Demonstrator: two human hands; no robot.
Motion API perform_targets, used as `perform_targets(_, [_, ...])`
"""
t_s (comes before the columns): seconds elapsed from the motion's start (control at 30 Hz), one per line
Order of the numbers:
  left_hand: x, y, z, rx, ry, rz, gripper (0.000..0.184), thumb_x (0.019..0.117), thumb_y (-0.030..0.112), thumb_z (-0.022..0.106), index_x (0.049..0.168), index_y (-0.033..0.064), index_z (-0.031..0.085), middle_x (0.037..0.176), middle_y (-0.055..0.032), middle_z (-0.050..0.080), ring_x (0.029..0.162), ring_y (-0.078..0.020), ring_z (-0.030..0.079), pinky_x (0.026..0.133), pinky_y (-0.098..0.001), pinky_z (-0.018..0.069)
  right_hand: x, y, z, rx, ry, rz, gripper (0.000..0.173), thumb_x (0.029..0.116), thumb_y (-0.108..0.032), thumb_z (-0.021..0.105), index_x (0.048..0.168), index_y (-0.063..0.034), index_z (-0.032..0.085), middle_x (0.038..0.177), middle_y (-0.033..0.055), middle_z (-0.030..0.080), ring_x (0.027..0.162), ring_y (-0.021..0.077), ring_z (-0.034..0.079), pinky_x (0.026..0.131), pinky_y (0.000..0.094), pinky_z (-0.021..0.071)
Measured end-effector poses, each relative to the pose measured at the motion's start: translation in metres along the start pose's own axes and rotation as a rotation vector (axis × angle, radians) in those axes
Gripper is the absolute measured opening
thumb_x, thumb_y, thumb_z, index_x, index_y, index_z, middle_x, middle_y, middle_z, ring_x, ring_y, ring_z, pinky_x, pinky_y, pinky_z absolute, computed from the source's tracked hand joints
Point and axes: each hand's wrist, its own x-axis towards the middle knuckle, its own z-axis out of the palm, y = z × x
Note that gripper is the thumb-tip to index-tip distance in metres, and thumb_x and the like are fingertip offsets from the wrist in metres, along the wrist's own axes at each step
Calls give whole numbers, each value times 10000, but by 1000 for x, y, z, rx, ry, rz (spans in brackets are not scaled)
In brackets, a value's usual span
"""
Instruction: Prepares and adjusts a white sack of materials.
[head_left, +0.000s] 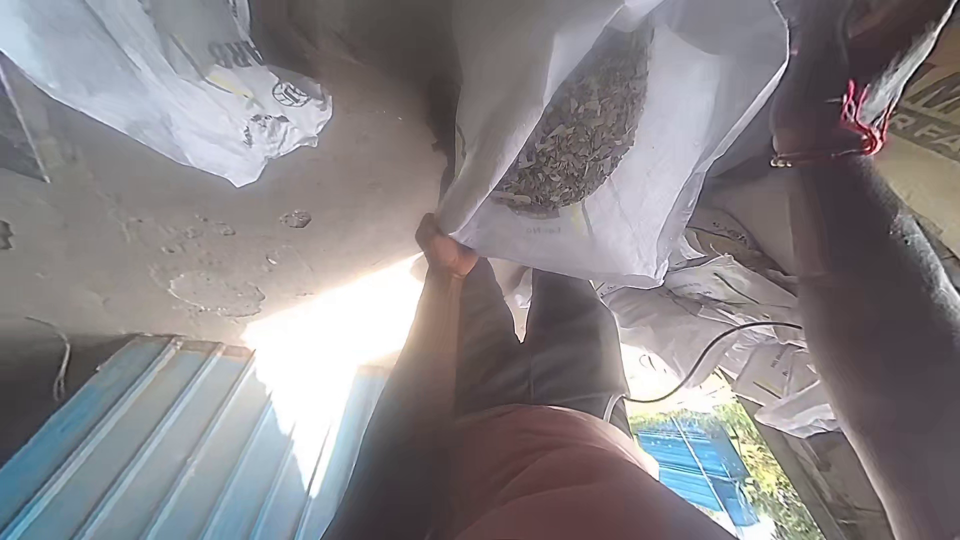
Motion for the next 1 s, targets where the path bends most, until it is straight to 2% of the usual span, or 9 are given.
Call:
perform_targets(0.07, [-2,12,-5,42,22,-35,528,976,443,230,1128,167,654,1100,-68,721,1057,-222,685,877,-515,570,-60,43,-30,61,-94,191,739,977,-414,632,1554,-37,365,1295,157,605,1030,159,662,871,328,586])
perform_targets(0.17, [-2,28,-2,151,-34,-132,785,991,724,117,1373,232,595,1304,-39,669,1222,-205,628,1000,-523,530,-150,98,-50,134,-526,546,631,938,-178,757,1485,-54,468,1337,267,594,1085,316,669,941,489,554])
perform_targets(0.33, [11,27,-7,279,-62,-160,931,904,877,80,1414,270,568,1338,-42,664,1257,-223,618,1010,-553,529,-254,31,3,533,-1155,738,711,825,-477,807,1355,-79,549,1175,23,688,971,76,696,800,265,607])
perform_targets(0.5, [26,40,-14,926,208,-46,705,1098,582,164,1454,89,520,1389,-109,616,1286,-215,586,1083,-470,492,-249,-38,53,1041,-779,1229,548,1104,-485,372,1411,-55,517,1306,153,664,1121,260,694,824,416,595])
perform_targets(0.63, [-8,75,-8,1498,271,598,345,1089,272,481,1246,-6,610,1095,-93,656,960,-124,661,888,-332,563,-259,-34,74,1159,-397,1270,316,1129,-258,372,1294,-51,545,1097,122,691,884,210,717,707,362,613])
perform_targets(0.73, [-46,85,37,1536,-140,1130,186,1030,163,612,1070,-16,647,996,-52,647,927,-75,642,829,-256,562,-276,-5,69,934,-560,993,228,1062,-132,531,1255,-19,576,989,66,656,804,105,648,739,285,562])
perform_targets(0.87, [-73,41,94,1954,-820,520,595,854,342,818,1353,69,641,1264,-117,679,1201,-196,644,1056,-365,526,-269,27,56,675,-755,762,268,965,-139,714,1198,-32,638,957,45,716,844,73,676,821,292,565])
perform_targets(0.93, [-60,4,96,2359,-936,58,941,790,422,871,1575,167,421,1449,-106,579,1380,-250,522,1199,-477,361,-265,34,51,696,-781,760,292,948,-91,718,1215,-19,625,983,62,701,860,72,671,818,277,563])
perform_targets(1.0, [-39,-30,87,2609,-896,-189,807,814,293,850,1530,186,492,1326,-92,661,1264,-275,608,1159,-542,379,-261,34,46,808,-809,828,283,968,-34,674,1241,-25,605,1006,54,680,858,59,661,778,234,567])
